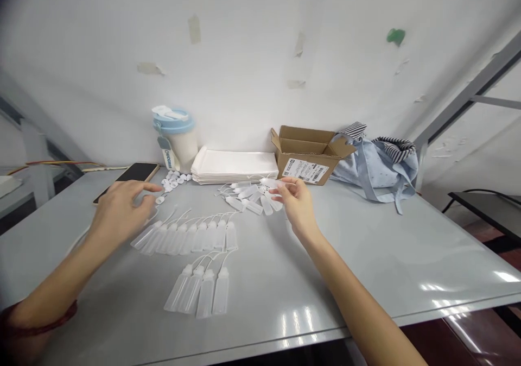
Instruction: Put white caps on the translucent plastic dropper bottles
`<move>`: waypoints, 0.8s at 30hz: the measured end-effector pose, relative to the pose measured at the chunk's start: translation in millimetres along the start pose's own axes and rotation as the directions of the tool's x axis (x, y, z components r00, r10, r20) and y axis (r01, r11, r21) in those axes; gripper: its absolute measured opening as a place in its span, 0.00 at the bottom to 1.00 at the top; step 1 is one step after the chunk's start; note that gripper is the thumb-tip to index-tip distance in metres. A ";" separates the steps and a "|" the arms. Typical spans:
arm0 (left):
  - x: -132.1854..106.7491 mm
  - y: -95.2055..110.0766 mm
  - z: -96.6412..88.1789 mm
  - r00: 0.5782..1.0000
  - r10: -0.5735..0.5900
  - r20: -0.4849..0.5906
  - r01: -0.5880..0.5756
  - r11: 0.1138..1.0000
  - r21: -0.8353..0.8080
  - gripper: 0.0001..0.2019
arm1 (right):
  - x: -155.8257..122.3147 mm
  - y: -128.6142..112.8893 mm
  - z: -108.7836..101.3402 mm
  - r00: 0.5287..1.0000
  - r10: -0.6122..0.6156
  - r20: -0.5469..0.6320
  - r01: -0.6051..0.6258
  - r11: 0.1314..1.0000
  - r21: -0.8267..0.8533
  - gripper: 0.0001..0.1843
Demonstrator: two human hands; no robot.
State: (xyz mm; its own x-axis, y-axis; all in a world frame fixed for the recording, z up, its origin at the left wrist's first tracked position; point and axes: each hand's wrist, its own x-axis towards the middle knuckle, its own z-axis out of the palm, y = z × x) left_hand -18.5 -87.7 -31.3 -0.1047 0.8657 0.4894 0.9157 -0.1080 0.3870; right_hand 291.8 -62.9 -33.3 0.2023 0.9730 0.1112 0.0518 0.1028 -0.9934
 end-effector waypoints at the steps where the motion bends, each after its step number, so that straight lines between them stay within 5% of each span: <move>1: 2.7 -6.4 0.1 1.000 0.000 0.028 -0.001 0.999 0.046 0.11 | 1.0 -0.5 -0.8 1.000 0.020 -0.013 -0.020 1.000 0.010 0.16; 6: 3.8 -20.8 6.9 0.991 0.026 0.131 -0.043 0.991 0.125 0.14 | -1.8 -5.1 -1.6 0.991 0.115 -0.061 -0.111 0.991 0.069 0.22; 13: -1.1 -33.1 24.1 0.963 0.069 0.262 -0.117 0.978 0.171 0.19 | -5.1 -3.9 0.1 0.999 0.042 -0.004 -0.042 0.997 0.066 0.32; 24: -0.8 -39.5 31.0 0.950 0.066 0.305 -0.122 0.978 0.170 0.19 | -5.8 -9.2 -1.2 0.999 -0.037 0.023 0.036 0.998 0.047 0.18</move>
State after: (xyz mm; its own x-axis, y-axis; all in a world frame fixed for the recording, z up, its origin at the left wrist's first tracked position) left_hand -42.6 -69.0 -71.2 0.0790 0.9644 0.2524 0.9741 -0.1284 0.1859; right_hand 291.4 -69.8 -24.7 0.1776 0.9730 0.1475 0.0128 0.1476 -0.9890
